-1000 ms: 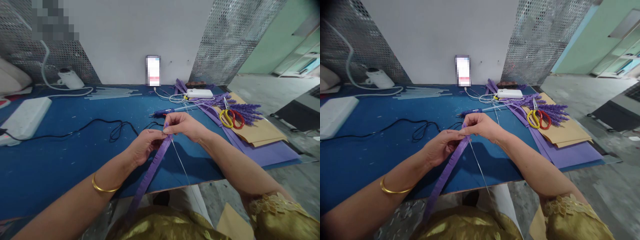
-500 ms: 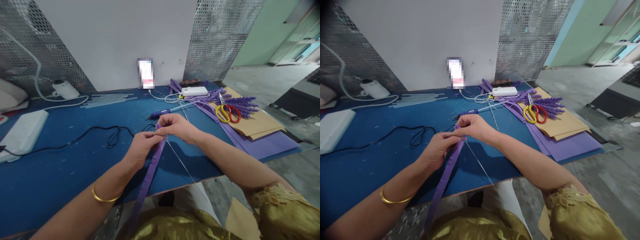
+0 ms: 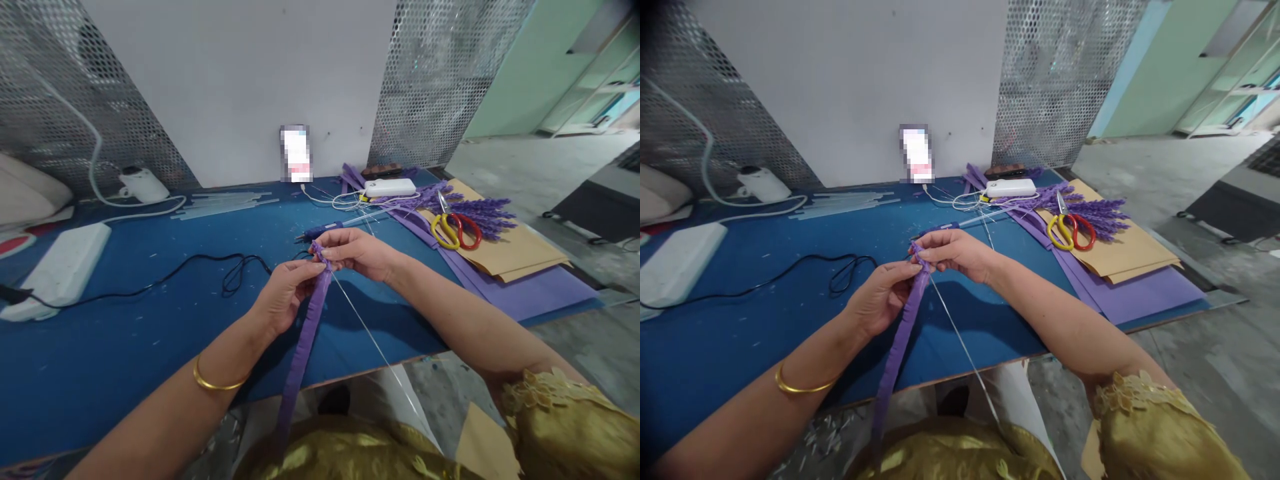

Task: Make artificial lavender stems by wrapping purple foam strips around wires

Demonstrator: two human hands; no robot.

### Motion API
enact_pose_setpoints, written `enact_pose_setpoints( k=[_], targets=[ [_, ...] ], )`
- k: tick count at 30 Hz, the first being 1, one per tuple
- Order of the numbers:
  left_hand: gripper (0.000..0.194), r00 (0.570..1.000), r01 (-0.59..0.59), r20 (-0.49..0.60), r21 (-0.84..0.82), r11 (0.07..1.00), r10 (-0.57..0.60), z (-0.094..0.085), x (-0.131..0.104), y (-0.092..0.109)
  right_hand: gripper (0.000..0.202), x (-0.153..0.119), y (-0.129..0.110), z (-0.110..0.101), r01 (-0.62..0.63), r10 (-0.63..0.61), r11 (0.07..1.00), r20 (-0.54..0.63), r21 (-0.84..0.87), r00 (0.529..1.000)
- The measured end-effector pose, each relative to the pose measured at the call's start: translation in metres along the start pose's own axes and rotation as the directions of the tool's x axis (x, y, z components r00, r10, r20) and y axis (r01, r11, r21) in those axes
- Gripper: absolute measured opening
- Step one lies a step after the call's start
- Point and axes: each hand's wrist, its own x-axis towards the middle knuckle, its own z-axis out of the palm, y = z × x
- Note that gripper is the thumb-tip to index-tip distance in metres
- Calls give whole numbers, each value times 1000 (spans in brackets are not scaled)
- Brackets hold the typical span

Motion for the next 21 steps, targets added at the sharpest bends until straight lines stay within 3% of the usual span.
enact_pose_setpoints(
  k=[8,14,17,21],
  targets=[
    [22,1000,-2,11,-13,1000,2,0,0,-3,19,0,1,-1,51,-49,993,21,-104,999],
    [28,994,54,96,-41,998,-50,-3,-2,2,19,-1,-1,-6,80,-77,996,73,-45,994],
    [27,988,65,140,-1,998,-64,-4,-2,4,20,-2,-3,-8,92,-90,995,61,-39,994],
    [21,993,39,112,69,997,-47,-3,-3,4,20,-3,-4,-9,84,-81,995,74,-51,994]
  ],
)
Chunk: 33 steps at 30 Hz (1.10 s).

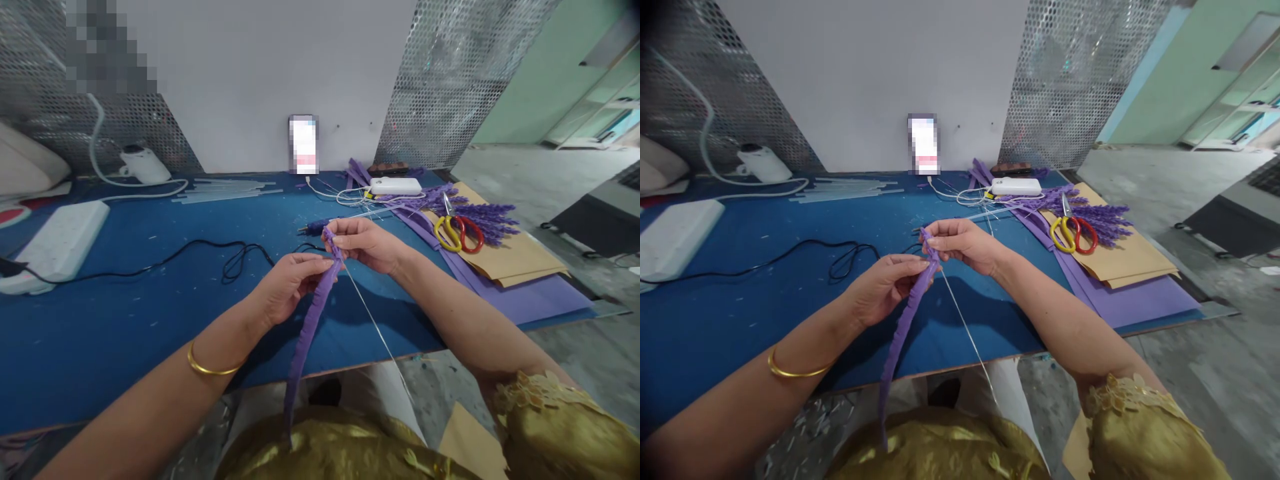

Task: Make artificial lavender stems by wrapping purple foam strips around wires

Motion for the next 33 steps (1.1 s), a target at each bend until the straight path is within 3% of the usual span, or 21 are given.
enact_pose_setpoints(
  k=[10,18,33],
  targets=[
    [17,999,36,2,5,999,-36,2,3,-6,18,-3,-8,3,-114,118,991,56,-72,991],
    [16,999,5,-39,-31,1000,-6,4,3,-8,11,-4,-6,9,-19,23,988,28,-154,999],
    [16,988,-71,-128,96,993,83,7,1,-9,17,-3,1,16,-29,8,979,-104,-202,995]
  ],
)
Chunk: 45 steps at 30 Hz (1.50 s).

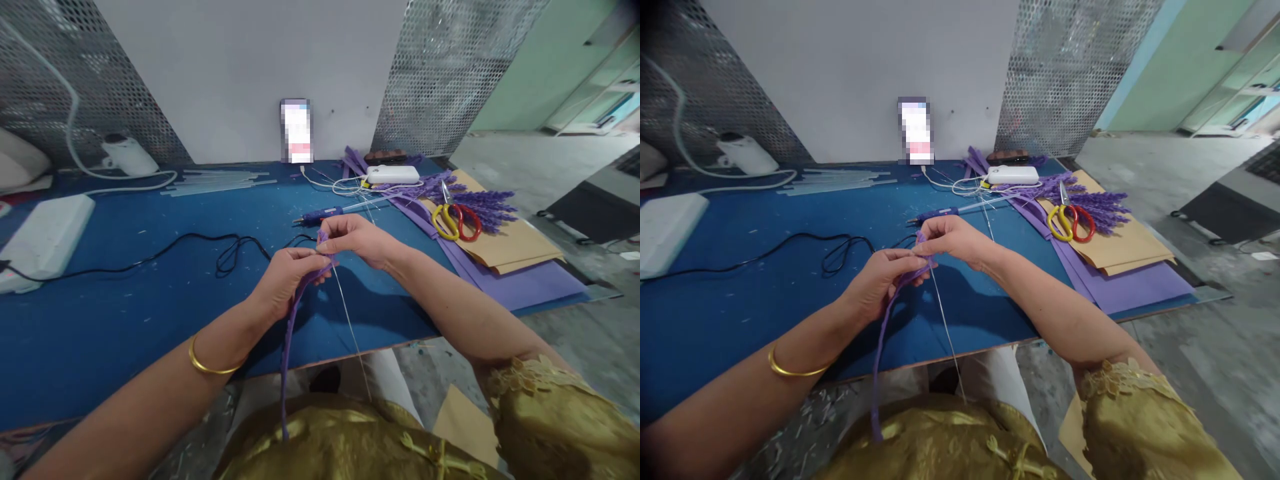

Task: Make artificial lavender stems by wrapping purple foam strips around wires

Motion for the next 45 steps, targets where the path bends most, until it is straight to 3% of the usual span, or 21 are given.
enact_pose_setpoints(
  k=[16,25,36,41,45],
  targets=[
    [13,998,-13,-59,66,998,16,1,1,0,21,4,9,-2,-37,37,999,-42,-5,998],
    [14,999,38,-5,-275,961,-41,3,0,7,32,6,7,-8,-73,46,963,105,260,993],
    [18,993,104,76,-225,969,-88,-4,1,7,24,5,0,-13,-65,34,967,127,246,991],
    [17,997,51,64,-82,995,-45,-3,1,7,21,3,-1,-15,-57,39,980,97,193,995],
    [16,999,24,41,-58,998,-22,-2,1,4,20,2,-2,-14,-20,7,991,104,130,995]
  ],
)
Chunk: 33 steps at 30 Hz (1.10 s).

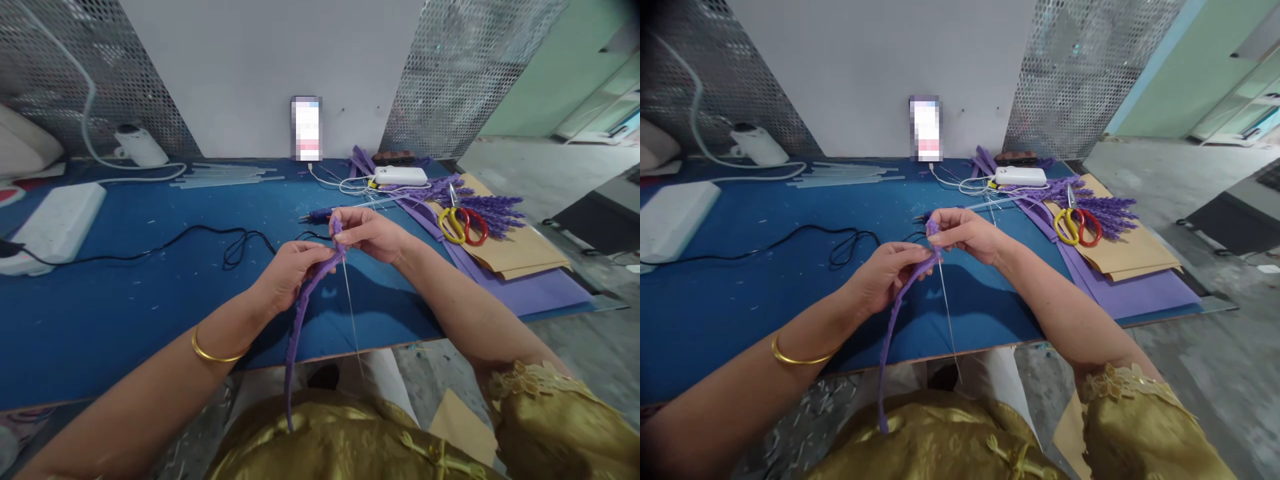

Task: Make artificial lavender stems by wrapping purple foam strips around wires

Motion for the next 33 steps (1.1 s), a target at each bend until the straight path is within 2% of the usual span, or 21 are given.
enact_pose_setpoints(
  k=[5,10,17,25,33],
  targets=[
    [18,999,15,-29,34,999,-14,1,2,-4,20,0,1,4,61,-61,988,6,-139,998],
    [18,999,20,-44,63,998,-17,1,2,-5,24,-1,2,9,93,-95,978,-2,-186,995],
    [17,998,-33,-48,66,997,37,0,2,-5,28,-1,1,9,97,-107,972,-35,-213,994],
    [13,996,-20,-84,97,995,28,1,0,-6,29,0,0,12,84,-102,968,-66,-236,993],
    [17,994,22,-108,74,997,-14,1,4,-7,29,2,4,12,81,-103,967,-81,-242,991]
  ],
)
